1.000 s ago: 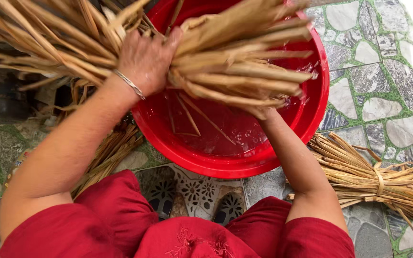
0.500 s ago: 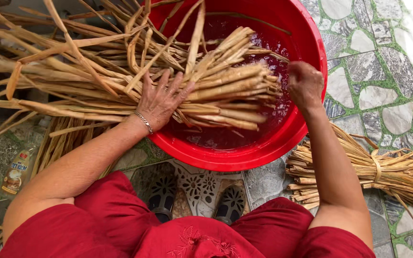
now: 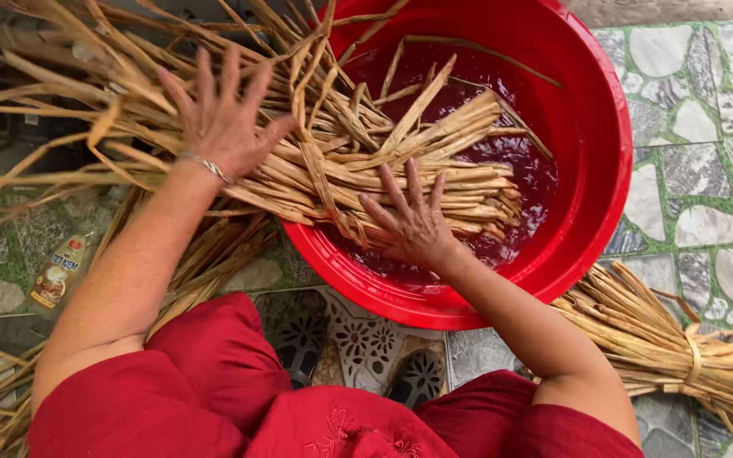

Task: The person soaks bundles of dried plant stalks in a red basin of water, then separates them into individual stalks and peels off the outer layers by hand. The peeled stalks are placed back into the basin while the discarded outer layers are set aside on the floor.

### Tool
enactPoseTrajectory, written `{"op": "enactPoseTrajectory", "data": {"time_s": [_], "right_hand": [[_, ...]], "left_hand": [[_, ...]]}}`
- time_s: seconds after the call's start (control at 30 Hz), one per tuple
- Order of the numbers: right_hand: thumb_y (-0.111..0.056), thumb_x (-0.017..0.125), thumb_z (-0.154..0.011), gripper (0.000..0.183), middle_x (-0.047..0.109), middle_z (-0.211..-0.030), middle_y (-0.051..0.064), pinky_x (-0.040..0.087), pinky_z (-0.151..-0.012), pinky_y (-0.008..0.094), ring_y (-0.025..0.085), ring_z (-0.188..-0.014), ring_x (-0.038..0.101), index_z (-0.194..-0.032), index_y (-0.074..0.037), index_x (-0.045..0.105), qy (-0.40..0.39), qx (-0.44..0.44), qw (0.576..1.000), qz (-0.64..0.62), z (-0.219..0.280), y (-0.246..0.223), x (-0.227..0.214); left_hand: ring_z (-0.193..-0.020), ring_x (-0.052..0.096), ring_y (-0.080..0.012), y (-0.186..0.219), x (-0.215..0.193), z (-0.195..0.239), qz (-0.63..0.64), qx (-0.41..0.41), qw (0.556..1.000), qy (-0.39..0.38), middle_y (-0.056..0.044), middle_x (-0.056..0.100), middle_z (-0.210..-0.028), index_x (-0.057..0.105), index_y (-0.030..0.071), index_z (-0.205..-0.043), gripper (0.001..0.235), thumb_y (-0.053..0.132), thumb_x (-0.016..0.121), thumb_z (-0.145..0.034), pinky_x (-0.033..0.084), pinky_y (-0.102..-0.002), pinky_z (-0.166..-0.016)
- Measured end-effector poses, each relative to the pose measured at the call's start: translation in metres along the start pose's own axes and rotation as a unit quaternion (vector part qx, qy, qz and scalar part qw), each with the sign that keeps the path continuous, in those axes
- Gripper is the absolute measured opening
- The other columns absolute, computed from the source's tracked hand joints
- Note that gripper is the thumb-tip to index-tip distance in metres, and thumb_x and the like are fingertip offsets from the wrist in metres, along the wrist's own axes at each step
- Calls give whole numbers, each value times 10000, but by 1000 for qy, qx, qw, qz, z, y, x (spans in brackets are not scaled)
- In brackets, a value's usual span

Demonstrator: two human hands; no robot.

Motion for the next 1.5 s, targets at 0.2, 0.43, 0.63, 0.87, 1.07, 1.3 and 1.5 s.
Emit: {"op": "enactPoseTrajectory", "data": {"time_s": [0.2, 0.43, 0.63, 0.87, 1.07, 1.3, 1.5], "right_hand": [[-562, 701, -842, 936, 10, -1737, 166, 101, -1052, 901, 543, -1541, 15, -1659, -380, 282, -64, 21, 986, 155, -20, 39, 74], [-539, 627, -916, 770, 43, -1741, 80, 38, -1046, 905, 538, -1534, -44, -1612, -487, 299, -74, 80, 949, 295, -61, 77, 115], [-517, 668, -908, 712, 184, -1690, 68, 156, -1136, 803, 397, -1521, 93, -1556, -360, 418, -58, 32, 997, 38, -42, 96, 61], [-144, 755, -933, 372, 671, -1202, 61, 554, -888, 403, 259, -1074, 592, -1294, -108, 671, 71, 98, 993, -14, 58, 105, -8], [-311, 813, -836, 440, 714, -1008, 135, 567, -713, 426, 316, -931, 662, -1192, -105, 657, -45, 87, 993, -61, 56, 70, 26], [-438, 650, -979, 301, 754, -1086, 119, 600, -880, 440, 282, -994, 742, -1178, -228, 732, -101, 285, 937, -177, 49, 98, -5], [-445, 459, -1088, 459, 740, -1118, 124, 592, -943, 384, 205, -1057, 706, -1244, -72, 677, 140, 273, 796, -521, 28, 112, -64]], "left_hand": [[-1580, -17, -460, 9, 41, -20, 23, 5, 1000, -8, -93, 45, -1756, 329, 317, -1625, 719, 699, 369, -1018, -110, -778, -1153], [-1541, -32, -511, 28, 70, -70, -11, 23, 1000, 1, -122, 37, -1731, 285, 333, -1647, 666, 596, 355, -1039, -101, -805, -1139], [-1574, 36, -445, 15, 67, -73, 20, 40, 999, -16, -107, 93, -1742, 334, 253, -1626, 641, 590, 409, -1086, -44, -757, -1206], [-1418, 429, -325, 43, 39, -28, -45, 151, 961, 228, -142, 448, -1553, 592, 73, -1360, 471, 416, 663, -1045, 317, -595, -1146], [-861, 542, -257, 133, 81, -5, -102, 160, 979, -78, -117, 581, -819, 524, -125, -1412, 947, 722, 537, -988, 388, -465, -926], [-832, 602, -267, 152, 105, -15, 125, 177, 975, -57, -109, 667, -860, 721, 76, -958, 205, 228, 586, -926, 476, -488, -829], [-762, 727, -244, 226, 115, -14, 431, 115, 881, -157, -128, 736, -881, 659, 57, -1124, 266, 116, 451, -969, 589, -416, -695]]}}
Point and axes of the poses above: each hand's wrist, its own z-axis away from the middle knuckle, its own x-axis out of the palm, y = z × x, the point moved 5 cm from there along -z, towards the middle knuckle
